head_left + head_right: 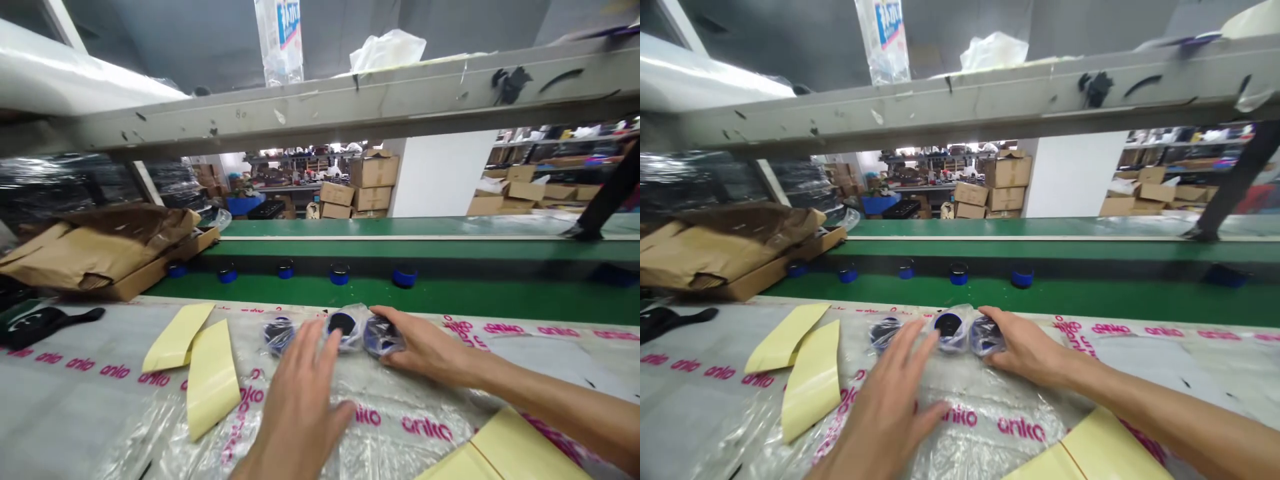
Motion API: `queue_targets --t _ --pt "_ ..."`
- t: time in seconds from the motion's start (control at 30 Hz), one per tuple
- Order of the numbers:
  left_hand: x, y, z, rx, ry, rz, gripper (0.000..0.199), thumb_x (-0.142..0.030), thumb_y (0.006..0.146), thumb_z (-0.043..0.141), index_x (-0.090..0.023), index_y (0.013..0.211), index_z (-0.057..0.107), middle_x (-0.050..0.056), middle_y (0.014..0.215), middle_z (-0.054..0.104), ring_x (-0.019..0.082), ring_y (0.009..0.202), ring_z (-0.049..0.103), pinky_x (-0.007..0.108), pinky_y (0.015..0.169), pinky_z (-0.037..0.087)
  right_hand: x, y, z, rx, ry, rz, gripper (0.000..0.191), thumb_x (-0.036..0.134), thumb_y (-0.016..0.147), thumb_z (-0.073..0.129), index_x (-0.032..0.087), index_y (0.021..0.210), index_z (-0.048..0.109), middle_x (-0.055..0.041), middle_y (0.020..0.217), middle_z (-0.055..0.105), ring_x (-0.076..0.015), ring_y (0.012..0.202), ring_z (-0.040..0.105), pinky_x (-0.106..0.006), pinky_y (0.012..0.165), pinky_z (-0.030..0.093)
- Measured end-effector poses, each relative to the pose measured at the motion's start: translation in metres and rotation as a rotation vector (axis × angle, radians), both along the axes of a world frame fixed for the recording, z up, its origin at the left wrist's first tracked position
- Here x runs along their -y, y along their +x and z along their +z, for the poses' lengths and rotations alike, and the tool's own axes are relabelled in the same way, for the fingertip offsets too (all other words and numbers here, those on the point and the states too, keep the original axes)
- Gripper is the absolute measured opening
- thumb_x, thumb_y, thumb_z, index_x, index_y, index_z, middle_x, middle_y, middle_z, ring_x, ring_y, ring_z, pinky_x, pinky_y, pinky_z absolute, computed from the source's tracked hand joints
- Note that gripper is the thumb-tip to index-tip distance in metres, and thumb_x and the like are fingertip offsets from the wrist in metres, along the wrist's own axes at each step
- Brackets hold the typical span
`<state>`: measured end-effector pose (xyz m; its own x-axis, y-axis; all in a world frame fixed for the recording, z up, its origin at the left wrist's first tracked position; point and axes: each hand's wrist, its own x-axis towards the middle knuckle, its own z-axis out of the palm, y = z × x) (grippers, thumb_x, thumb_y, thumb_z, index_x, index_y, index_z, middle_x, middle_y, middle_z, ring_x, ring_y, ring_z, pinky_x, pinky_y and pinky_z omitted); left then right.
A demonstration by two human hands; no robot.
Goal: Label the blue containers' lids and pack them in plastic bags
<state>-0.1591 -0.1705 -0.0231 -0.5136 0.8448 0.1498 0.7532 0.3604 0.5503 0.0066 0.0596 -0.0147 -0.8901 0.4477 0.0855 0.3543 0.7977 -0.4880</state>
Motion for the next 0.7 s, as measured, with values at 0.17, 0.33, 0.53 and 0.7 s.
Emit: queue_targets --t 0.17,0.33,0.53,0.7 --pt "-0.106 0.009 0.033 -0.303 -0.087 -0.418 0.101 -0.051 0.065 0.086 -0.023 0.15 0.038 0.017 0.144 0.051 0.042 0.129 0.051 0.056 0.107 0.043 -0.01 -0.003 -0.003 -0.077 -0.127 0.033 0.069 0.032 0.068 0.077 0.018 0.132 0.053 -0.011 0.125 0.067 -0.0302 0.108 0.064 -0.039 0.091 0.051" --pt "-0.115 0.008 0.022 -0.42 -0.1 -0.522 0.095 -0.067 0.069 0.076 -0.022 0.144 0.04 0.011 0.121 0.065 0.034 0.11 0.064 0.046 0.092 0.053 -0.023 0.01 -0.013 -0.174 -0.439 -0.005 0.044 0.045 0.077 0.073 0.02 0.11 0.06 -0.0062 0.101 0.071 -0.0242 0.089 0.066 -0.033 0.077 0.052" --pt "-0.121 0.026 0.018 -0.555 -0.124 -0.444 0.064 -0.057 0.085 0.063 -0.022 0.134 0.044 0.008 0.11 0.064 0.028 0.093 0.069 0.039 0.073 0.055 -0.019 0.014 -0.003 -0.252 -0.278 0.082 0.023 0.045 0.084 0.068 0.022 0.085 0.069 -0.0059 0.104 0.071 -0.0245 0.095 0.066 -0.033 0.081 0.052" --pt "-0.101 0.035 0.024 -0.564 -0.148 -0.347 0.05 -0.049 0.086 0.065 -0.02 0.123 0.048 0.007 0.11 0.061 0.026 0.087 0.069 0.037 0.068 0.056 -0.014 0.027 0.0 -0.247 -0.315 -0.047 0.046 0.062 0.081 0.065 0.024 0.109 0.069 -0.0089 0.105 0.074 -0.0255 0.09 0.071 -0.032 0.076 0.058"
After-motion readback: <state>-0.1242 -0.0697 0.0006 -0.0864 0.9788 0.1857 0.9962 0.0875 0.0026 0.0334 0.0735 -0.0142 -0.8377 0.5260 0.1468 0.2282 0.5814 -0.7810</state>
